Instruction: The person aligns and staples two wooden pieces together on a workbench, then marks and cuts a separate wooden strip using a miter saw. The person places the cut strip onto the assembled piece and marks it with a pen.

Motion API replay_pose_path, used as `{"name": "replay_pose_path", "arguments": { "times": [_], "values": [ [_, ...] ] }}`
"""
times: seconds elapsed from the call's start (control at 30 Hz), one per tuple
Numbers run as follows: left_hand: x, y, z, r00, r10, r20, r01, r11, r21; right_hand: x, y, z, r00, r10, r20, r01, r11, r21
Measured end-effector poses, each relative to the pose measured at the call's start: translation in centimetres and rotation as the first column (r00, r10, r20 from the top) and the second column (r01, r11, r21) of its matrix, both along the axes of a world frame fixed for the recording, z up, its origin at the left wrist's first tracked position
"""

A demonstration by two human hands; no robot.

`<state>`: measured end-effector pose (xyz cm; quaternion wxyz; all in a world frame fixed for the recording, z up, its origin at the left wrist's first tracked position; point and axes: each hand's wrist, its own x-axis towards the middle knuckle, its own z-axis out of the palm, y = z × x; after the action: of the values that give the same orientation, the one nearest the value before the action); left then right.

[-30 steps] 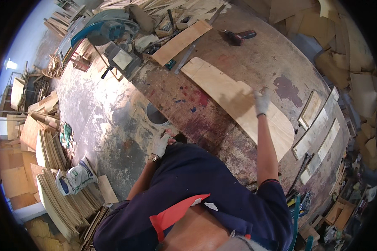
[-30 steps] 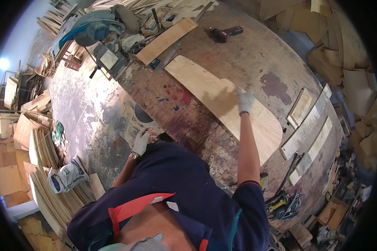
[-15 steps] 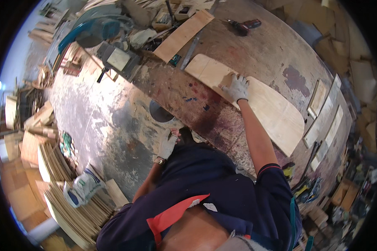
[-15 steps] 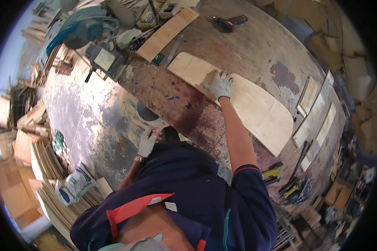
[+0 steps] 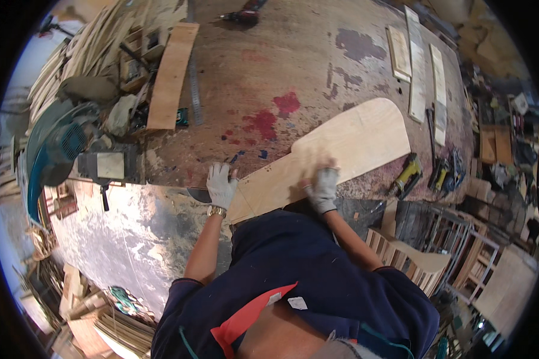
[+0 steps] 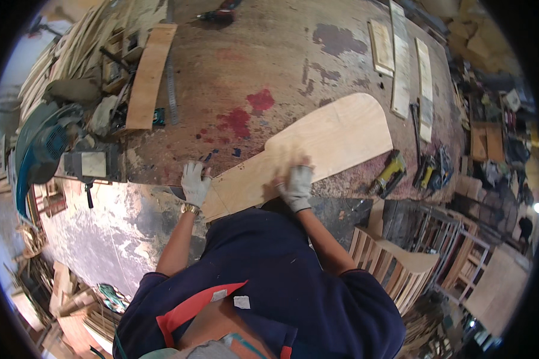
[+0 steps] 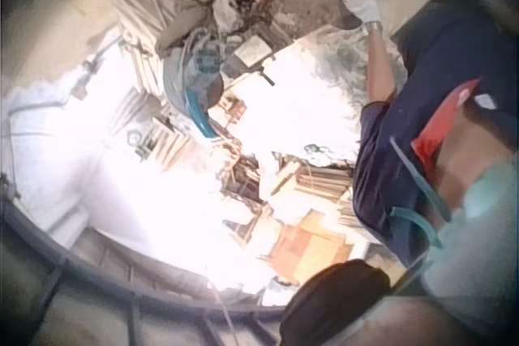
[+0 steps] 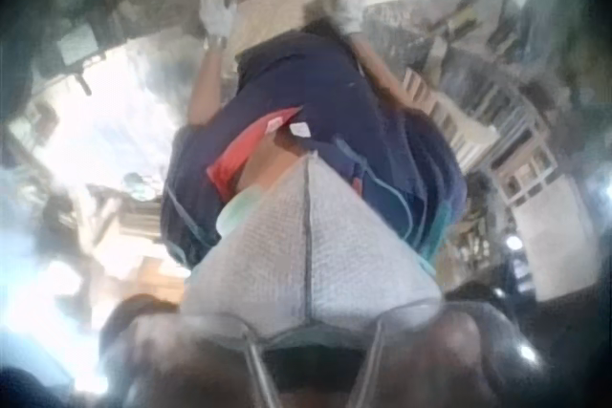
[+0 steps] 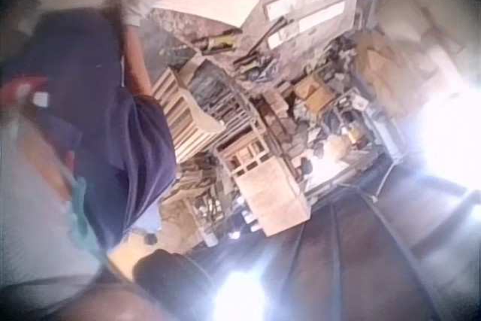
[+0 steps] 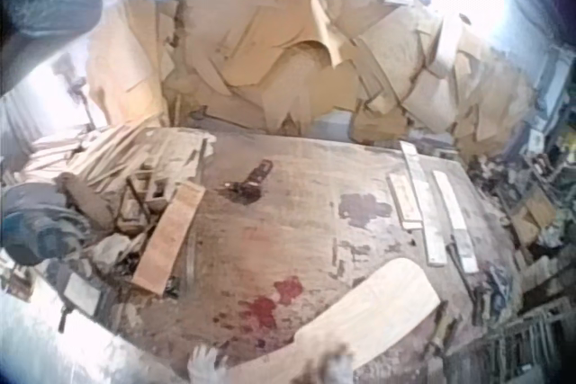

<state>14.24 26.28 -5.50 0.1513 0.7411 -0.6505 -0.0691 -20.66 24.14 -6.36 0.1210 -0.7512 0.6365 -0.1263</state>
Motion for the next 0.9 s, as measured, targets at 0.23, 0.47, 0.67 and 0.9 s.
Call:
{"name": "replay_pose_path", "arguments": {
  "times": [0.23,0.47,0.67,0.9],
  "values": [
    [-2.7,7.1,0.7,1.0,0.012,-0.028,-0.011,0.999,0.03,-4.8,-0.1,-1.4,0.691,-0.7,0.182,0.662,0.713,0.229],
    [-3.8,11.3,2.0,0.973,0.224,-0.052,-0.218,0.971,0.101,-0.8,-3.6,-0.9,0.826,-0.564,-0.001,0.559,0.818,0.14],
    [-6.2,9.2,2.8,0.848,0.499,-0.178,-0.48,0.866,0.139,1.7,-15.1,1.3,0.906,-0.338,0.256,0.278,0.929,0.245],
    [-10.6,2.1,2.7,0.808,0.466,-0.361,-0.45,0.883,0.131,-0.5,-21.0,4.4,0.923,-0.103,0.372,0.096,0.995,0.038]
  ]
}}
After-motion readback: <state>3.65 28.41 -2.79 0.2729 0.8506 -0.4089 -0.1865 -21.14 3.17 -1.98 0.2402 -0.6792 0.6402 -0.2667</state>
